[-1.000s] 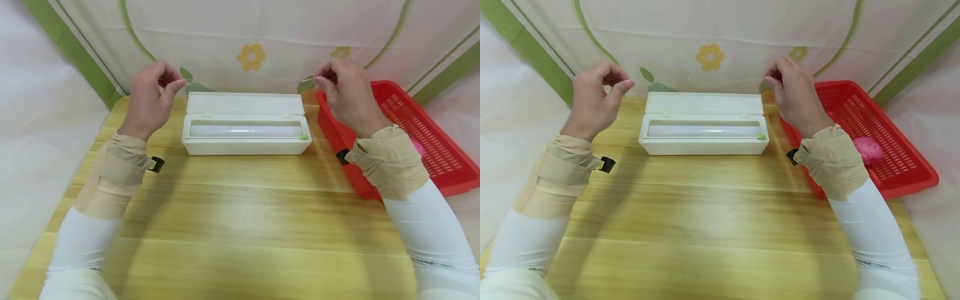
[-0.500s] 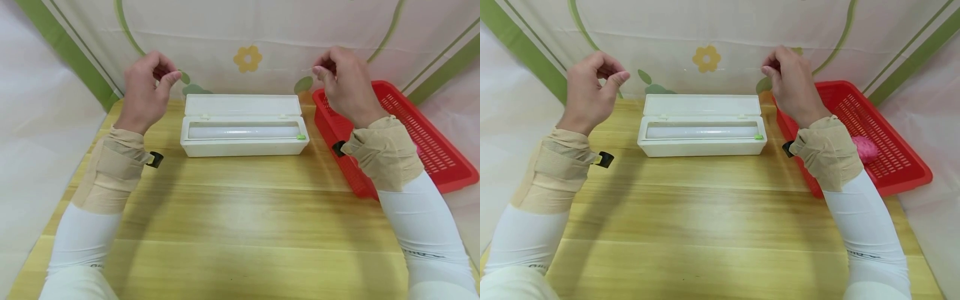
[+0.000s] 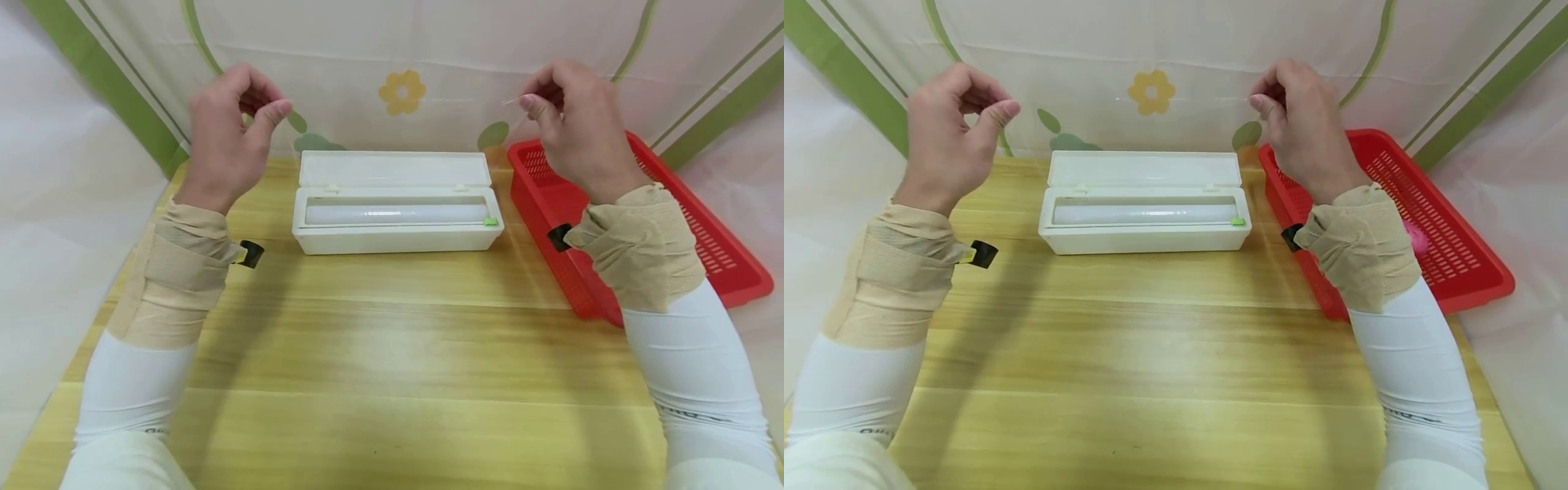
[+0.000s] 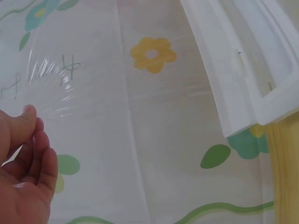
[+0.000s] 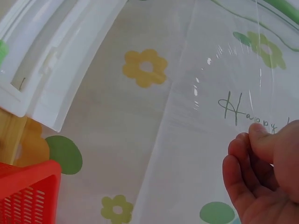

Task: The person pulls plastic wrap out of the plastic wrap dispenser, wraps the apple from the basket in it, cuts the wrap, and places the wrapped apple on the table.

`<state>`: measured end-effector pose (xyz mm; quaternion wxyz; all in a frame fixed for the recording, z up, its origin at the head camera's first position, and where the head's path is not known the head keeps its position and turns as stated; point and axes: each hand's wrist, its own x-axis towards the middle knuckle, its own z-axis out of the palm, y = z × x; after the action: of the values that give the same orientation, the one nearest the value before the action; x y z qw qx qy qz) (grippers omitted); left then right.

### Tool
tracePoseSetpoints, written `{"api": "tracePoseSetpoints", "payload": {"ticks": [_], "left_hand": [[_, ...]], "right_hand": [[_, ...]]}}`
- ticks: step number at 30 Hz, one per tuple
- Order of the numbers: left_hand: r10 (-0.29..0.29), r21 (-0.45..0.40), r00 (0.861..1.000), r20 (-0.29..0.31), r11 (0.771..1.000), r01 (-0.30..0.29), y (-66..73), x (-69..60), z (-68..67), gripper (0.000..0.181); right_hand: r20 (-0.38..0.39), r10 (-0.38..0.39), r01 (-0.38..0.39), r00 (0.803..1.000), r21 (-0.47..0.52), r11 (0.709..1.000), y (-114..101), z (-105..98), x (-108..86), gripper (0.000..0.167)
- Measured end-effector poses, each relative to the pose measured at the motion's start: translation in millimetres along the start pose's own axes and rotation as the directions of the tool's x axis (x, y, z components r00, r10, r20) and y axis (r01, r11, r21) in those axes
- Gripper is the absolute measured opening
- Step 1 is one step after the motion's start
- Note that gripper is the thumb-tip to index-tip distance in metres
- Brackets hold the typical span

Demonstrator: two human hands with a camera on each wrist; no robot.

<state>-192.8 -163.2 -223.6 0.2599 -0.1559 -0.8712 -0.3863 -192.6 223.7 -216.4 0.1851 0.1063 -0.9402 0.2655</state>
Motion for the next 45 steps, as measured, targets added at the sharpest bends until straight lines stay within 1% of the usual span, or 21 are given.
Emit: {"api": "tracePoseSetpoints", "payload": {"ticks": [3, 7, 11, 16, 18, 20, 21, 25, 27, 28, 30, 32, 33, 35, 36, 37, 39, 40, 43, 45], "left_hand": [[0.012, -0.006, 1.0, -0.006, 1.0, -0.012, 2.5, 1.4, -1.5, 0.019], [0.028, -0.015, 0.999, -0.015, 0.999, -0.029, 6.0, 4.1, -3.7, 0.019], [0.031, -0.013, 0.999, -0.02, 0.999, -0.032, 9.1, 5.5, -5.9, 0.02], [0.012, -0.028, 0.999, -0.038, 1.0, -0.013, 11.8, 7.1, -9.9, 0.006], [0.007, -0.038, 0.999, -0.048, 0.999, -0.009, 13.0, 8.4, -11.5, 0.004], [0.005, -0.042, 0.998, -0.055, 0.999, -0.007, 14.3, 9.3, -13.0, 0.005], [0.005, -0.041, 0.998, -0.058, 0.999, -0.007, 14.9, 9.7, -13.7, 0.005], [0.007, -0.042, 0.998, -0.063, 0.999, -0.01, 17.4, 10.3, -15.7, 0.005], [0.007, -0.045, 0.998, -0.065, 0.999, -0.01, 18.2, 10.6, -16.5, 0.004], [0.006, -0.047, 0.998, -0.067, 0.999, -0.009, 18.4, 10.7, -16.8, 0.004], [0.022, -0.039, 0.997, -0.072, 0.999, -0.025, 18.3, 10.9, -17.1, 0.004], [0.015, -0.047, 0.997, -0.077, 0.999, -0.019, 18.3, 11.8, -16.8, 0.004], [0.025, -0.045, 0.996, -0.08, 0.999, -0.028, 18.2, 12.2, -16.7, 0.005], [0.04, -0.037, 0.996, -0.085, 0.998, -0.043, 18.3, 13.3, -16.5, 0.005], [0.033, -0.043, 0.996, -0.086, 0.998, -0.037, 18.5, 13.9, -16.4, 0.005], [0.03, -0.042, 0.996, -0.087, 0.999, -0.034, 18.7, 14.6, -16.4, 0.005], [0.045, -0.024, 0.995, -0.088, 0.999, -0.047, 19.1, 15.7, -16.7, 0.011], [0.043, -0.022, 0.995, -0.088, 0.999, -0.045, 19.4, 16.2, -16.7, 0.015], [0.047, -0.021, 0.995, -0.09, 0.999, -0.049, 20.1, 18.0, -16.6, 0.02], [0.046, -0.029, 0.995, -0.092, 0.998, -0.049, 20.2, 19.2, -16.5, 0.015]], "right_hand": [[-0.006, -0.001, 0.001, 1.0, -0.005, 1.0, -1.0, -3.3, 0.1, 0.027], [-0.035, -0.01, 0.01, 0.999, -0.003, 1.0, -1.9, -7.2, 1.2, 0.027], [-0.056, -0.014, 0.014, 0.998, 0.0, 1.0, -2.9, -11.4, 1.6, 0.027], [-0.072, -0.037, 0.037, 0.997, 0.003, 0.999, -5.3, -16.3, 3.2, 0.029], [-0.079, -0.04, 0.041, 0.996, 0.009, 0.999, -6.6, -18.1, 4.7, 0.025], [-0.084, -0.04, 0.04, 0.996, 0.007, 0.999, -7.8, -19.5, 6.0, 0.017], [-0.084, -0.038, 0.038, 0.996, 0.005, 0.999, -8.3, -20.2, 6.7, 0.017], [-0.085, -0.047, 0.046, 0.995, -0.018, 0.999, -10.5, -22.8, 7.6, 0.019], [-0.088, -0.059, 0.057, 0.994, -0.027, 0.998, -11.7, -23.9, 7.7, 0.026], [-0.089, -0.062, 0.06, 0.994, -0.027, 0.998, -12.3, -24.4, 7.9, 0.027], [-0.093, -0.062, 0.06, 0.994, -0.022, 0.998, -13.2, -25.5, 8.9, 0.027], [-0.097, -0.06, 0.058, 0.993, -0.022, 0.998, -14.0, -26.8, 9.9, 0.029], [-0.1, -0.06, 0.058, 0.993, -0.022, 0.998, -14.1, -27.4, 10.5, 0.026], [-0.106, -0.059, 0.057, 0.993, -0.024, 0.998, -14.5, -28.4, 11.4, 0.025], [-0.11, -0.06, 0.058, 0.992, -0.024, 0.998, -14.7, -28.5, 11.7, 0.025], [-0.112, -0.062, 0.059, 0.992, -0.029, 0.998, -14.9, -28.8, 11.8, 0.025], [-0.117, -0.065, 0.062, 0.991, -0.032, 0.998, -15.2, -29.0, 12.2, 0.026], [-0.121, -0.068, 0.064, 0.99, -0.033, 0.997, -15.5, -29.1, 12.4, 0.03], [-0.126, -0.069, 0.065, 0.99, -0.04, 0.997, -15.9, -30.0, 13.5, 0.031], [-0.128, -0.07, 0.065, 0.989, -0.043, 0.997, -16.1, -30.7, 14.6, 0.031]]}}
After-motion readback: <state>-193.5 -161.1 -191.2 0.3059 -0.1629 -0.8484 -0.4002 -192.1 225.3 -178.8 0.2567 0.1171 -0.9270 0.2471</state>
